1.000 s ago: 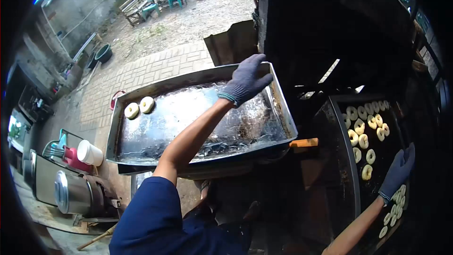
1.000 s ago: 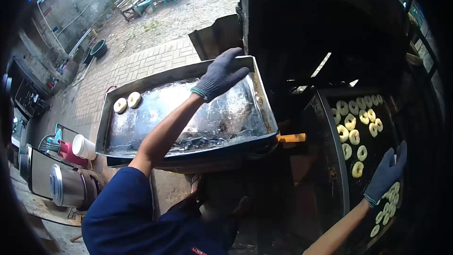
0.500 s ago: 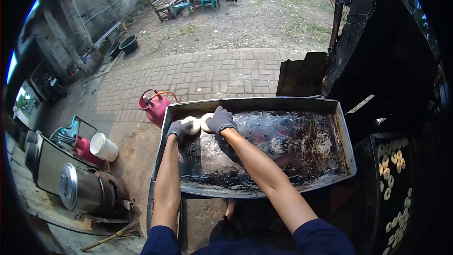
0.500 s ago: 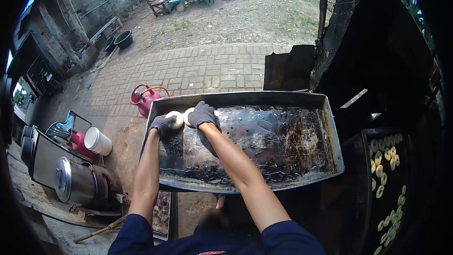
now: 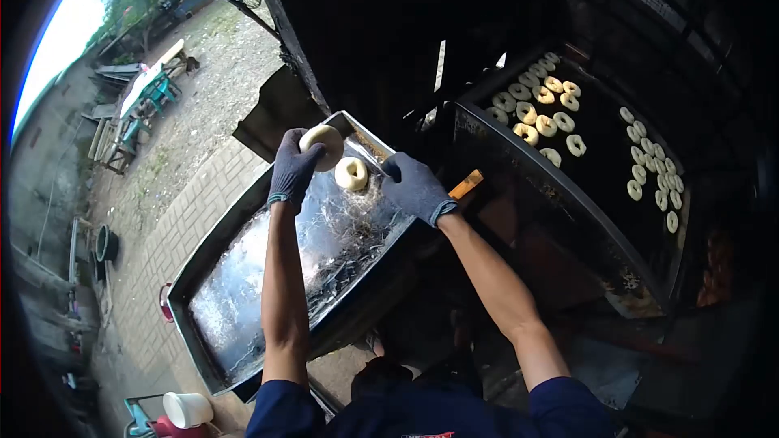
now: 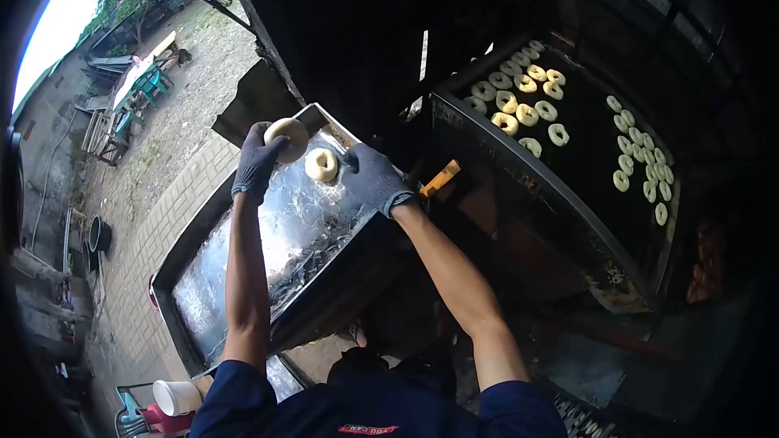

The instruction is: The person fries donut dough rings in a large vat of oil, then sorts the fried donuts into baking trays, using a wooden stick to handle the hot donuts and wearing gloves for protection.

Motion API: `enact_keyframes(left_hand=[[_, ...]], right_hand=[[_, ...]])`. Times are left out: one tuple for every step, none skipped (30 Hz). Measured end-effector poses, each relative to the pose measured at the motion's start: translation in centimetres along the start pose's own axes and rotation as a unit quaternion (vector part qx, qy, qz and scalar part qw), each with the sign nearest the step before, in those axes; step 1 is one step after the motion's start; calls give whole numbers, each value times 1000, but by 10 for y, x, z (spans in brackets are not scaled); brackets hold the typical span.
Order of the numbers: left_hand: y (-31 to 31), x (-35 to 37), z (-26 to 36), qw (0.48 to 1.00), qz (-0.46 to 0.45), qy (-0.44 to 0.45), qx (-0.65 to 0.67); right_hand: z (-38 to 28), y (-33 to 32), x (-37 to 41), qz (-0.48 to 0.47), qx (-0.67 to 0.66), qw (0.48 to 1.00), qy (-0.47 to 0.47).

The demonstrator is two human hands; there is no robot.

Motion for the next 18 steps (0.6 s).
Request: enact_keyframes(left_hand=[[-7,-2,17,1000,17,17,-7],[-15,-5,31,999,28,38,-12],[-30,-7,36,999,24,26,-7],[-49,-10,38,999,28,36,29],[-68,-7,33,996,48,17,70],[-87,6,41,992,65,-5,110],[-103,17,40,989,81,-14,125],[-116,27,34,988,87,-11,126],[-127,37,23,987,95,-20,128],[-138,47,11,986,103,-30,131],[-146,60,-3,985,93,-48,140],[-152,73,-17,983,82,-68,149],[-158,85,-30,982,86,-83,147],[-160,97,-40,981,88,-98,144],[-160,105,-45,977,96,-120,145],[-157,107,-52,977,95,-125,143],[-151,107,-56,975,88,-133,152],[-139,102,-54,974,73,-140,161]], right_hand=[[7,-29,11,28,-18,999,1],[2,-53,20,52,7,999,-14],[-4,-66,27,58,7,998,-25],[-16,-70,31,41,6,999,18],[-12,-60,22,28,11,999,-20],[-3,-42,12,16,15,998,-55],[-2,-23,2,-23,15,999,-37],[-4,-1,-12,-59,16,998,-22],[0,23,-29,-107,64,992,16],[13,50,-53,-169,185,965,74],[41,81,-75,-108,213,964,118],[64,107,-92,-45,238,956,163],[68,126,-104,41,270,929,248],[67,137,-111,129,297,886,330],[50,134,-108,60,234,916,321],[47,137,-110,92,213,929,287],[44,140,-114,121,191,941,251],[41,143,-117,148,171,950,214]])
Point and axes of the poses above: each hand's wrist, its own x-axis away from the middle knuckle, its own y-axis out of the palm, z = x × y, the point moved 4 cm from there along -x, towards the middle knuckle, and after that the axes turned 3 degrees about x, right-handed, at the moved point
